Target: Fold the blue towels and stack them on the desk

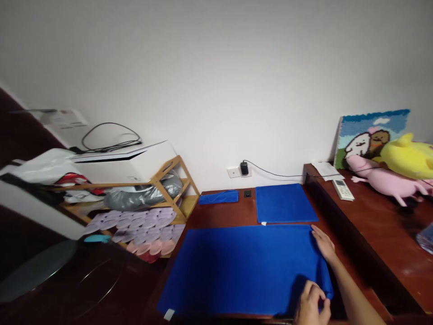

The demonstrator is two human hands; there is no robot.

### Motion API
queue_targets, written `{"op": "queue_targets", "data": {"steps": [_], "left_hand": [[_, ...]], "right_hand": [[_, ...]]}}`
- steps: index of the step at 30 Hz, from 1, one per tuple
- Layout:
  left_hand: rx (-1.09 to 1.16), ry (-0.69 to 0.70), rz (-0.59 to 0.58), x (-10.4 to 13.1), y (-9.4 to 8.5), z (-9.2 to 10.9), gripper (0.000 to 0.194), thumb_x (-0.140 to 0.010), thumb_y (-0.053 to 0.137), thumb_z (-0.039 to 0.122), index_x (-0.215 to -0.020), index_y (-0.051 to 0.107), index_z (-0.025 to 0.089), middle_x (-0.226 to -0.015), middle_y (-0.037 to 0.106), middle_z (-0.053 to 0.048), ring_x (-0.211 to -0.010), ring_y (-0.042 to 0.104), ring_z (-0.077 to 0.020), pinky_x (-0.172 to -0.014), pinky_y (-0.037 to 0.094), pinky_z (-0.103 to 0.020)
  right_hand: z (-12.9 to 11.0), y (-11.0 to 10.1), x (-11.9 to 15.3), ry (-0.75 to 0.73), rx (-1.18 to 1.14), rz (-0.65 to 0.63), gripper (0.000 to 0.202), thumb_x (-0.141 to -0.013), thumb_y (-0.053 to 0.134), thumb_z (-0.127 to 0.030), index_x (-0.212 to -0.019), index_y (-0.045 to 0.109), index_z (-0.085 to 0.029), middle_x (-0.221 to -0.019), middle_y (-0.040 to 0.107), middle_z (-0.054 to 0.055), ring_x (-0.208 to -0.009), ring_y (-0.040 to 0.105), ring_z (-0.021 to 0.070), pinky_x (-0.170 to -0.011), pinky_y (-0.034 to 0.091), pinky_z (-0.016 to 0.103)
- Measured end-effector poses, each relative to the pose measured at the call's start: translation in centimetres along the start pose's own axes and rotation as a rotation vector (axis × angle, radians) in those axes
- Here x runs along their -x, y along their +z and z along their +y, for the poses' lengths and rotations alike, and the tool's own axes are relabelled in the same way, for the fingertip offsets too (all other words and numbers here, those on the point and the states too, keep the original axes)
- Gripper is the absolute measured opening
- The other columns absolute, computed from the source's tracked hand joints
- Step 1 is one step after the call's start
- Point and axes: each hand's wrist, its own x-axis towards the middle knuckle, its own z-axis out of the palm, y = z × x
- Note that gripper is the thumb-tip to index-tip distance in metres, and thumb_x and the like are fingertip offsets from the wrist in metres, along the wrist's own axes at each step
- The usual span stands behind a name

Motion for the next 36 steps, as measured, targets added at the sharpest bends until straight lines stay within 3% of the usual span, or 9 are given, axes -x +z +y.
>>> {"op": "queue_targets", "data": {"steps": [3,6,12,16,19,24,27,30,36], "left_hand": [[0.11,-0.033,0.175,1.1,-4.0,0.2,0.009,-0.088,0.066,0.044,-0.096,0.07,0.04,-0.105,0.072,-0.015,-0.095,0.071,-0.0276,-0.086,0.057,-0.048],[0.187,-0.102,0.335,2.1,-8.8,-0.2,0.021,-0.09,0.063,0.051,-0.089,0.069,0.031,-0.089,0.071,-0.012,-0.085,0.07,-0.0272,-0.081,0.059,-0.046],[0.352,-0.241,0.578,6.0,-19.9,-1.4,0.049,-0.073,0.08,0.039,-0.119,0.074,0.023,-0.093,0.069,-0.007,-0.073,0.068,-0.0193,-0.073,0.06,-0.034],[0.456,-0.224,0.689,10.7,-27.4,-2.3,0.035,-0.078,0.076,0.041,-0.108,0.076,0.023,-0.096,0.071,-0.007,-0.072,0.07,-0.0192,-0.065,0.06,-0.03],[0.47,-0.193,0.81,14.4,-33.2,-3.7,0.036,-0.082,0.071,0.044,-0.113,0.073,0.025,-0.099,0.072,-0.007,-0.077,0.073,-0.021,-0.065,0.06,-0.03],[0.156,-0.334,0.942,19.4,-41.9,-8.3,0.039,-0.084,0.06,0.042,-0.118,0.069,0.026,-0.095,0.074,-0.007,-0.082,0.075,-0.0238,-0.076,0.06,-0.034],[-0.091,-0.531,0.841,21.5,-44.3,-11.7,0.04,-0.084,0.058,0.031,-0.121,0.07,0.026,-0.088,0.076,-0.005,-0.085,0.076,-0.0251,-0.084,0.058,-0.036],[-0.234,-0.645,0.791,22.4,-44.4,-14.4,0.034,-0.083,0.061,0.024,-0.114,0.074,0.029,-0.089,0.078,-0.005,-0.089,0.078,-0.026,-0.085,0.056,-0.036],[-0.36,-0.591,0.787,22.5,-43.1,-17.1,0.014,-0.085,0.063,0.025,-0.088,0.075,0.031,-0.082,0.074,-0.006,-0.087,0.076,-0.0286,-0.082,0.057,-0.038]], "right_hand": [[-3.2,0.4,-0.1,0.01,-0.208,-0.026,0.07,-0.079,0.042,-0.07,-0.107,0.083,-0.02,-0.127,0.078,0.015,-0.124,0.07,0.0344,-0.112,0.052,0.049],[-8.5,1.4,-0.3,0.044,-0.356,-0.018,0.073,-0.069,0.053,-0.068,-0.106,0.082,-0.012,-0.129,0.074,0.024,-0.124,0.068,0.0408,-0.114,0.049,0.055],[-22.0,5.6,-0.2,-0.039,-0.404,-0.141,0.056,-0.074,0.056,-0.049,-0.113,0.08,-0.015,-0.123,0.078,0.018,-0.118,0.07,0.036,-0.105,0.055,0.051],[-32.0,11.5,2.0,-0.152,-0.431,-0.342,0.039,-0.084,0.055,-0.04,-0.107,0.08,-0.02,-0.112,0.082,0.01,-0.103,0.075,0.0281,-0.093,0.06,0.041],[-40.1,17.2,4.9,-0.224,-0.416,-0.509,0.032,-0.091,0.054,-0.034,-0.107,0.078,-0.02,-0.109,0.082,0.007,-0.088,0.076,0.0213,-0.083,0.06,0.034],[-50.4,25.5,10.8,-0.333,-0.301,-0.762,0.022,-0.099,0.065,-0.036,-0.108,0.074,-0.018,-0.095,0.079,0.004,-0.073,0.072,0.0149,-0.079,0.059,0.032],[-52.4,28.1,13.5,-0.404,-0.191,-0.838,0.028,-0.1,0.069,-0.045,-0.108,0.072,-0.018,-0.105,0.076,0.004,-0.091,0.072,0.0178,-0.088,0.061,0.039],[-52.1,29.3,14.5,-0.477,-0.09,-0.862,0.028,-0.1,0.069,-0.044,-0.11,0.072,-0.019,-0.117,0.074,0.005,-0.106,0.07,0.0208,-0.097,0.059,0.044],[-51.2,30.1,13.5,-0.638,0.02,-0.857,0.013,-0.095,0.065,-0.016,-0.099,0.075,-0.022,-0.113,0.077,0.008,-0.116,0.069,0.0232,-0.108,0.049,0.04]]}}
